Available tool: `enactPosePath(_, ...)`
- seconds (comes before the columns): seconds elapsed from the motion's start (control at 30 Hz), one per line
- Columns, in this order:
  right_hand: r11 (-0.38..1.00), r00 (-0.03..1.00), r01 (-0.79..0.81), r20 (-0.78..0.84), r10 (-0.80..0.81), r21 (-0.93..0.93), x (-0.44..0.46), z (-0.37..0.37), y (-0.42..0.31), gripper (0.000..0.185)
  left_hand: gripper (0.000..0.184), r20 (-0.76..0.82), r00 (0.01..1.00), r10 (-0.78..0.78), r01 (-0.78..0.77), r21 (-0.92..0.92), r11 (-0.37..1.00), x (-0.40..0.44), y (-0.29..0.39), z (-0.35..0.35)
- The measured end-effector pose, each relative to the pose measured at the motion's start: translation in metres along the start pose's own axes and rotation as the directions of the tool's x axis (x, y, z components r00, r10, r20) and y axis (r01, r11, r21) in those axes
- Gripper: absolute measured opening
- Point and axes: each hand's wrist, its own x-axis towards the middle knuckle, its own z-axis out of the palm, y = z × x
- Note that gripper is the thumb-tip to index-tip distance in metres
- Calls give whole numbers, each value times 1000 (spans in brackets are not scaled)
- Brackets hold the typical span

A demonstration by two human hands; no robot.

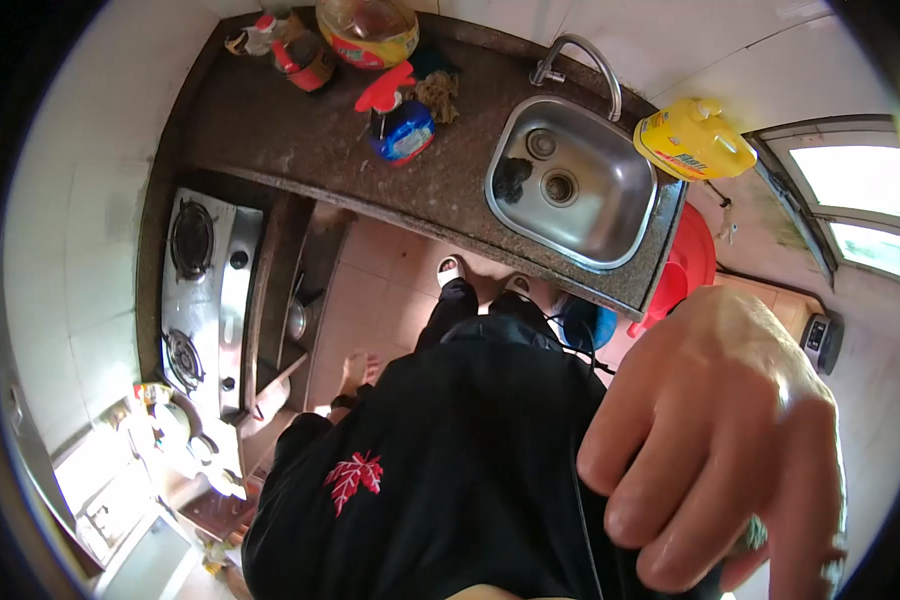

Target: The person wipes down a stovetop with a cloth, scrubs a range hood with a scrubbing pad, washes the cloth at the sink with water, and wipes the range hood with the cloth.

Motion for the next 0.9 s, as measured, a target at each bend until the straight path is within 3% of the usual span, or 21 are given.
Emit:
enactPosePath(0.07,1000,999,1,35,-1,24,-7,7,8,35,22,114,957,267,-217,-330,919,50,-50,-21)
enactPosePath(0.13,998,997,55,61,-54,-15,-23,8,23,28,20,-127,942,310,-326,-136,936,-55,11,6)
enactPosePath(0.17,978,996,-53,79,38,203,-35,-9,41,20,21,-172,924,342,-368,-161,916,-80,13,7)
enactPosePath(0.23,734,938,-122,-165,306,668,-94,-7,89,28,22,-270,860,432,-486,-178,856,-121,6,11)
enactPosePath(0.27,553,919,-88,-147,366,829,-112,-14,124,28,22,-326,847,419,-499,-219,839,-141,0,13)
enactPosePath(0.3,487,822,-116,-192,536,866,-144,-22,167,27,23,-332,853,402,-505,-339,794,-160,-16,14)
enactPosePath(0.33,490,645,-335,-184,742,804,-161,-24,198,29,24,-337,858,388,-509,-452,733,-179,-40,19)
enactPosePath(0.37,408,365,-648,-207,908,644,-182,-18,228,27,28,-320,882,346,-471,-631,616,-171,-78,21)
enactPosePath(0.4,237,171,-922,-226,959,307,-214,-5,260,24,30,-276,890,363,-419,-809,412,-175,-110,32)
enactPosePath(0.43,484,541,-789,-57,839,-379,-333,-21,352,25,30,-237,890,390,-383,-854,353,-171,-153,41)
enactPosePath(0.47,-148,38,-585,-209,977,-797,-312,13,312,31,28,-377,881,285,-458,-829,321,-162,-205,65)
enactPosePath(0.5,-137,-73,-346,-119,990,-928,-349,21,321,32,29,-140,958,251,-220,-920,325,-155,-259,73)
enactPosePath(0.53,-139,-161,-568,-56,985,-811,-370,32,326,32,29,-10,997,-76,29,-867,498,-178,-277,89)
enactPosePath(0.57,-13,-91,-777,92,992,-629,-376,43,330,33,26,-143,979,-147,42,-561,827,-190,-298,109)
enactPosePath(0.6,70,43,-781,59,997,-620,-361,54,320,33,25,-273,938,-214,176,-158,972,-202,-319,129)
enactPosePath(0.67,214,236,-646,74,969,-733,-308,54,296,31,36,-321,902,287,-296,23,955,-182,-421,150)
enactPosePath(0.73,314,420,-624,32,907,-715,-231,50,257,28,37,-175,981,-81,20,-325,946,-287,-356,136)
enactPosePath(0.8,303,502,-664,-107,858,-684,-121,70,191,25,44,-307,938,159,-238,-240,941,-369,-329,100)
enactPosePath(0.83,389,666,-498,-55,744,-775,-76,77,161,23,47,-410,878,248,-353,-201,914,-413,-314,74)
enactPosePath(0.87,363,627,-595,-131,768,-718,-34,95,130,21,51,-540,793,282,-473,-255,843,-459,-305,55)
enactPosePath(0.9,463,812,-419,-95,575,-781,-9,108,109,18,48,-653,665,363,-636,-240,734,-504,-300,38)
